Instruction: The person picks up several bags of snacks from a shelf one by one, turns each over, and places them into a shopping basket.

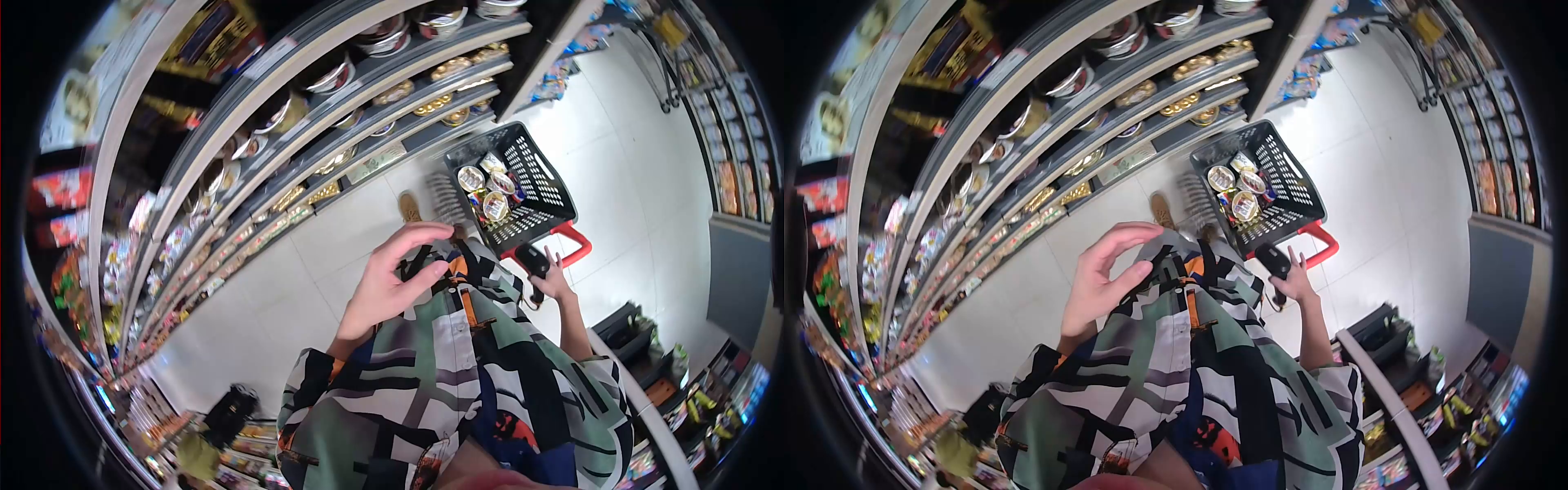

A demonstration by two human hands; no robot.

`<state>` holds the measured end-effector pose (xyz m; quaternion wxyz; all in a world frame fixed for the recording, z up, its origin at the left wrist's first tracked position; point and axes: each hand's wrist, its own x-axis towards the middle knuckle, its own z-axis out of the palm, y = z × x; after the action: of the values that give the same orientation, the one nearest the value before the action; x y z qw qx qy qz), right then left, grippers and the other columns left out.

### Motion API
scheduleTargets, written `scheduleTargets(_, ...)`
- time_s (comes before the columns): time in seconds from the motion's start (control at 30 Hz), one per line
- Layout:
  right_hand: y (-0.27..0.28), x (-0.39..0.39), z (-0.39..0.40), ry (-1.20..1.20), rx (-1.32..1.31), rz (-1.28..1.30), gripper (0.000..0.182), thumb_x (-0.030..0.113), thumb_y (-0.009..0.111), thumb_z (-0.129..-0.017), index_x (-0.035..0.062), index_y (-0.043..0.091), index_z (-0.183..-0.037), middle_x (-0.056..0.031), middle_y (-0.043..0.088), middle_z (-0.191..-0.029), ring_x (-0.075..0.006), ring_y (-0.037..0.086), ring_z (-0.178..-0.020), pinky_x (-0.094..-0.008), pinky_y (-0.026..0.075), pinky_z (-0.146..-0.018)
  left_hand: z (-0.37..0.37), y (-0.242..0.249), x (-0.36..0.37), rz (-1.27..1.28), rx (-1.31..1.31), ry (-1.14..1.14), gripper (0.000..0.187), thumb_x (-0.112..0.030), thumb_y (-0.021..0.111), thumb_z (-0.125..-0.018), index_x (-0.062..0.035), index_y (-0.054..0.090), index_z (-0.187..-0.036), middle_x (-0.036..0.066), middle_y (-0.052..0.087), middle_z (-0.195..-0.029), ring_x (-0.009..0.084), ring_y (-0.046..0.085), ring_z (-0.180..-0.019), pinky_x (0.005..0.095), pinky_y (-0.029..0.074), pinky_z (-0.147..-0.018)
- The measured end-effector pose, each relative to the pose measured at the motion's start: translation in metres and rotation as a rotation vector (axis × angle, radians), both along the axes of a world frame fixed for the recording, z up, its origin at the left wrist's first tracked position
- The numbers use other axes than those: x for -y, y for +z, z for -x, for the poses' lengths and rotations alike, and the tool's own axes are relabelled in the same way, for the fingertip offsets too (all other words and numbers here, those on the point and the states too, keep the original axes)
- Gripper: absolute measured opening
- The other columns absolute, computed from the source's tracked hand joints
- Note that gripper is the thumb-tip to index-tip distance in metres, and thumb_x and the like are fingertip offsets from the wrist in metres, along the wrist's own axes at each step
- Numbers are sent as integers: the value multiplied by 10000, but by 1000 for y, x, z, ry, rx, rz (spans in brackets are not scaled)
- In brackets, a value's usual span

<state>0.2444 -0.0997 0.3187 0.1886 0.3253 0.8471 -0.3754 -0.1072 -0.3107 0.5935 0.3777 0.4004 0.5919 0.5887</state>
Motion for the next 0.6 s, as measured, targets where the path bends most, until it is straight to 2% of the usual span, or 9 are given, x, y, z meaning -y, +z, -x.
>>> scheduleTargets(0.1,0,-23,-9,202,124,138,595,449,621,-695,188,604,-1229,-117,486,-1378,-366,181,-1415,-542,77,-1154,-7,15,38,-42,9,172,308,-27,634,-847,5,589,-1150,134,596,-1196,240,556,-1135,346,400,-990)
scheduleTargets(0.17,-3,-40,-15,349,206,126,546,432,648,-683,214,644,-1184,-111,457,-1413,-360,177,-1423,-548,82,-1149,-10,24,65,-68,3,264,316,-19,633,-839,10,589,-1150,145,593,-1194,247,556,-1133,355,395,-997)
scheduleTargets(0.2,-3,-48,-16,463,250,84,653,488,646,-663,191,601,-1243,-165,489,-1358,-374,233,-1394,-540,132,-1146,-11,26,79,-102,11,316,315,-13,633,-835,14,590,-1146,152,591,-1191,249,556,-1130,362,395,-999)
scheduleTargets(0.23,-6,-51,-10,512,288,28,666,501,671,-621,171,620,-1197,-194,556,-1251,-376,384,-1298,-519,221,-1109,-4,25,91,-132,21,364,315,-8,633,-830,18,592,-1141,160,590,-1188,251,556,-1127,369,394,-1002)
scheduleTargets(0.3,-14,-51,-11,518,313,-32,647,504,685,-583,155,640,-1126,-192,605,-1132,-362,512,-1139,-493,315,-1024,-8,28,118,-187,15,448,306,-5,630,-830,26,593,-1132,169,589,-1180,257,556,-1126,376,396,-1002)
scheduleTargets(0.37,-15,-43,-5,471,299,-95,564,487,686,-562,144,669,-1010,-175,639,-1006,-358,570,-998,-465,374,-920,-13,29,149,-232,7,527,297,-2,627,-829,33,594,-1123,178,588,-1171,264,556,-1124,384,398,-1002)
scheduleTargets(0.43,-5,-33,6,407,188,33,334,424,672,-579,176,703,-801,-69,683,-767,-296,633,-817,-427,417,-808,-14,27,179,-297,9,652,273,12,612,-835,53,593,-1104,188,589,-1152,274,556,-1122,391,405,-996)
scheduleTargets(0.47,4,-20,16,409,126,-42,280,404,668,-592,191,700,-770,-12,688,-722,-259,643,-768,-424,421,-796,-8,24,196,-311,14,702,262,31,595,-838,72,587,-1097,194,588,-1137,284,559,-1117,398,413,-993)
scheduleTargets(0.6,-17,8,16,278,43,-16,312,375,675,-623,190,707,-873,-19,697,-753,-260,645,-777,-393,412,-822,-23,14,269,-332,45,921,248,48,581,-841,85,582,-1086,197,589,-1119,282,570,-1099,403,423,-995)
